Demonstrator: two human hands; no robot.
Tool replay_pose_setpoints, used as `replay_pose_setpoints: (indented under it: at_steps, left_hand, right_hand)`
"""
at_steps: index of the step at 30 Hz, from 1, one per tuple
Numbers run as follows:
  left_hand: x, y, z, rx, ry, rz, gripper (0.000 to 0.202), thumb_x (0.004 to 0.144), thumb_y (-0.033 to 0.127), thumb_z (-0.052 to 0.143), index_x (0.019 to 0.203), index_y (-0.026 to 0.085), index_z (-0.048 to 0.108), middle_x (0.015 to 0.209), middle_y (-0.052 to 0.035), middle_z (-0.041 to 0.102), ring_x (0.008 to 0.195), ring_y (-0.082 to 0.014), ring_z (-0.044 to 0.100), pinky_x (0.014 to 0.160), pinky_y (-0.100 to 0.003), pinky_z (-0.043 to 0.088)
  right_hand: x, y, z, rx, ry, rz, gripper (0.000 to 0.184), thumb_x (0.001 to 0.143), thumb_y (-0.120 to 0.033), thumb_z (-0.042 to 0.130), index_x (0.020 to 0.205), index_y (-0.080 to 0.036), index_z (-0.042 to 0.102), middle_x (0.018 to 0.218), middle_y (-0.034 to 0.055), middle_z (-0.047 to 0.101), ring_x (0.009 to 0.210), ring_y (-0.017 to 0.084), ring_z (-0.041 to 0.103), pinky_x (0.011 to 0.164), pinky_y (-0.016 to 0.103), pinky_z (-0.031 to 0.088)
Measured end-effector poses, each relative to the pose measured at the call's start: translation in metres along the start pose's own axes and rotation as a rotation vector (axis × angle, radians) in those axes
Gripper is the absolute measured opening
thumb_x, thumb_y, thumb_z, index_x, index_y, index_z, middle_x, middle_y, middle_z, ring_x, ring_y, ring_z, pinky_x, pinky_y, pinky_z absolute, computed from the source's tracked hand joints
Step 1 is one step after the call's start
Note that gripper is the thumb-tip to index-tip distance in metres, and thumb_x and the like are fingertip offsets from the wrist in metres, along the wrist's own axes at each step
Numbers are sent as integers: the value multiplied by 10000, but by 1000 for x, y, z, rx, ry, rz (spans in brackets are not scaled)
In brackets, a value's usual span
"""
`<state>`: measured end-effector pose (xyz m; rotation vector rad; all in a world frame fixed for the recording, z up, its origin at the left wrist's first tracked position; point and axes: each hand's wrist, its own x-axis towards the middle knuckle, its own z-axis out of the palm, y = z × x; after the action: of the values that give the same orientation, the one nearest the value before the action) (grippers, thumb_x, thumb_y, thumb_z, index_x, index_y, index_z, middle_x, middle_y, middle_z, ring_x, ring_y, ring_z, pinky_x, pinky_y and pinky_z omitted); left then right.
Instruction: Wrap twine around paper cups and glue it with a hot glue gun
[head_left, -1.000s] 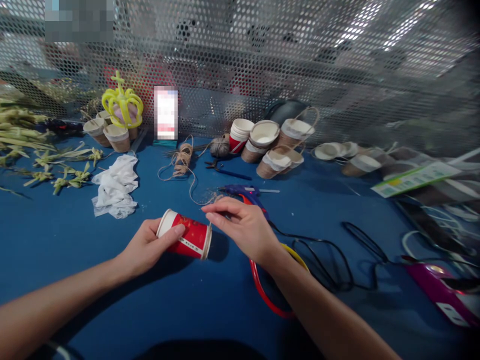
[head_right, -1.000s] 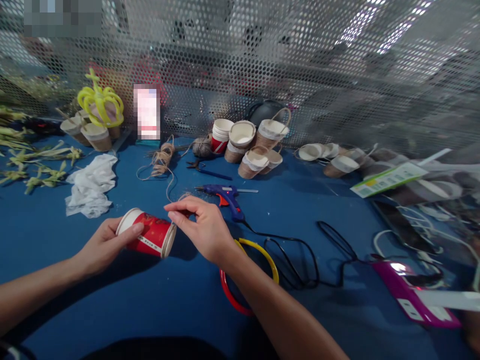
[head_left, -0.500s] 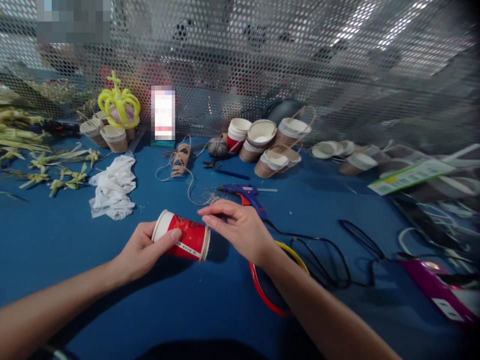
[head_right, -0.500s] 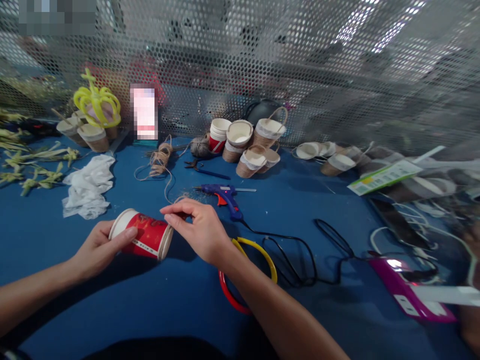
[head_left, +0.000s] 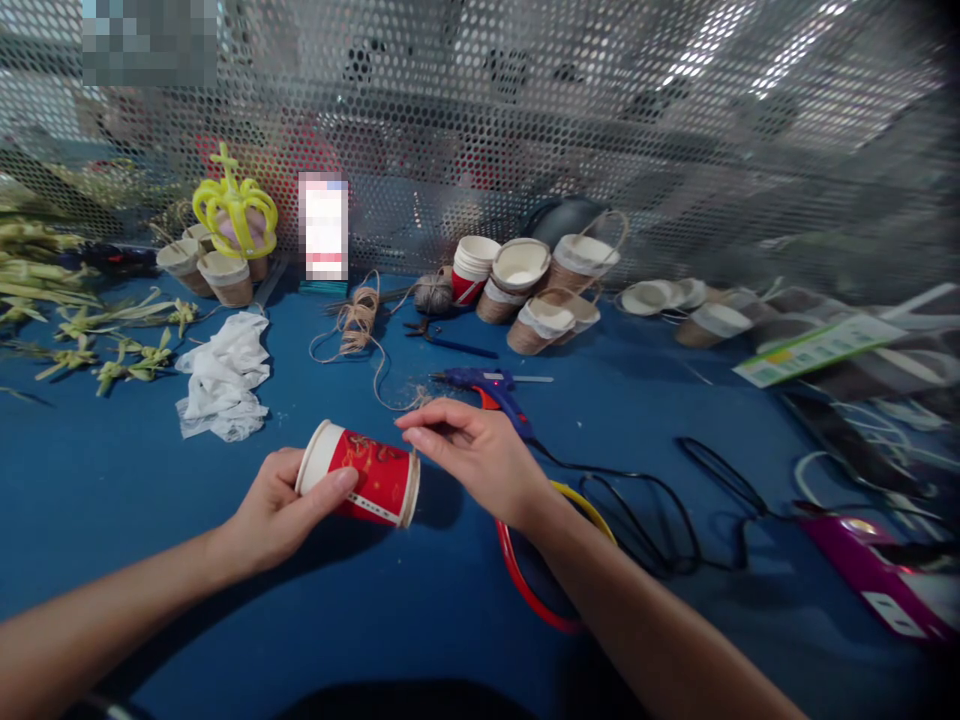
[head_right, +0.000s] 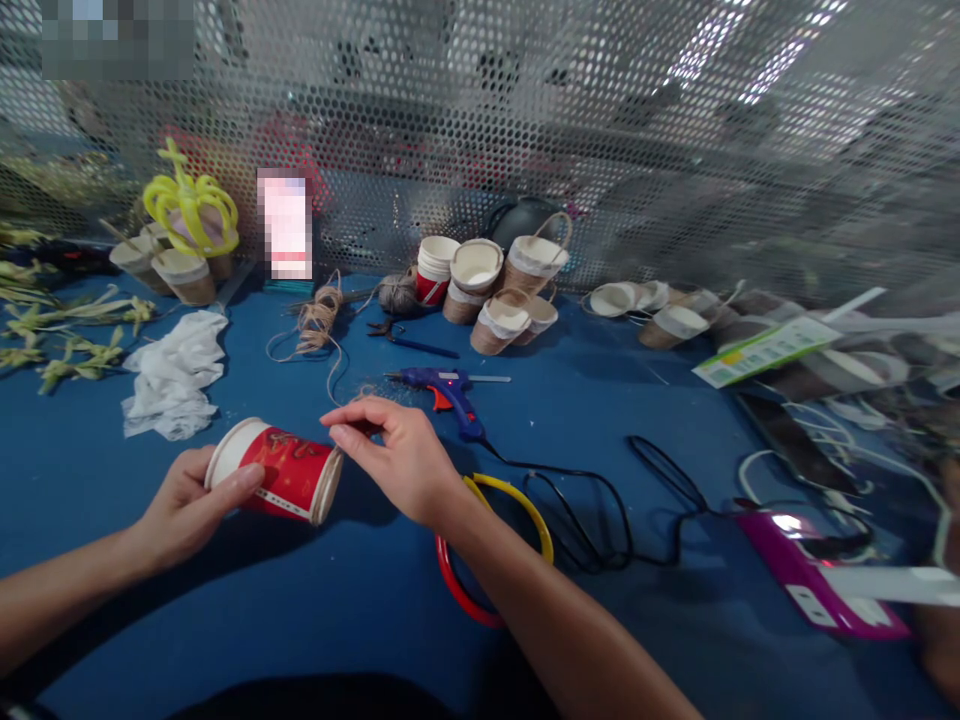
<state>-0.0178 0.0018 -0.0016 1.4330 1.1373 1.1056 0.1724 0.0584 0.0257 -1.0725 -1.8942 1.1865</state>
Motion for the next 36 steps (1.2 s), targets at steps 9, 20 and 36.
replay_pose_setpoints:
  at_steps: [9, 20, 36]
  left_hand:
    - [-1, 3, -1, 87, -28, 109, 278, 768, 288, 526, 544, 143, 605, 445, 8, 508, 414, -84, 377, 410, -193, 344]
    - [-4, 3, -2, 142, -4, 176, 263, 771, 226, 514, 531, 150, 589, 442, 21, 496, 414, -78, 379, 420, -181, 350]
    - [-5, 4, -2, 91, 7, 128, 255, 766, 245, 528, 547, 147, 615, 464, 9, 538, 426, -84, 409, 430, -185, 364]
  right_hand:
    - [-1, -1, 1, 61, -22, 69, 117, 756, -211, 547, 829, -184, 635, 809, 20, 653, 760, 126, 598, 715, 274, 468]
    - [-2, -2, 2, 67, -11, 84, 113, 757, -211, 547, 820, -181, 636, 800, 19, 654, 744, 125, 593, 706, 280, 469]
    - [-1, -2, 4, 97, -62, 156, 126, 756, -221, 544, 833, -176, 633, 771, 13, 656, 706, 119, 602, 691, 278, 476]
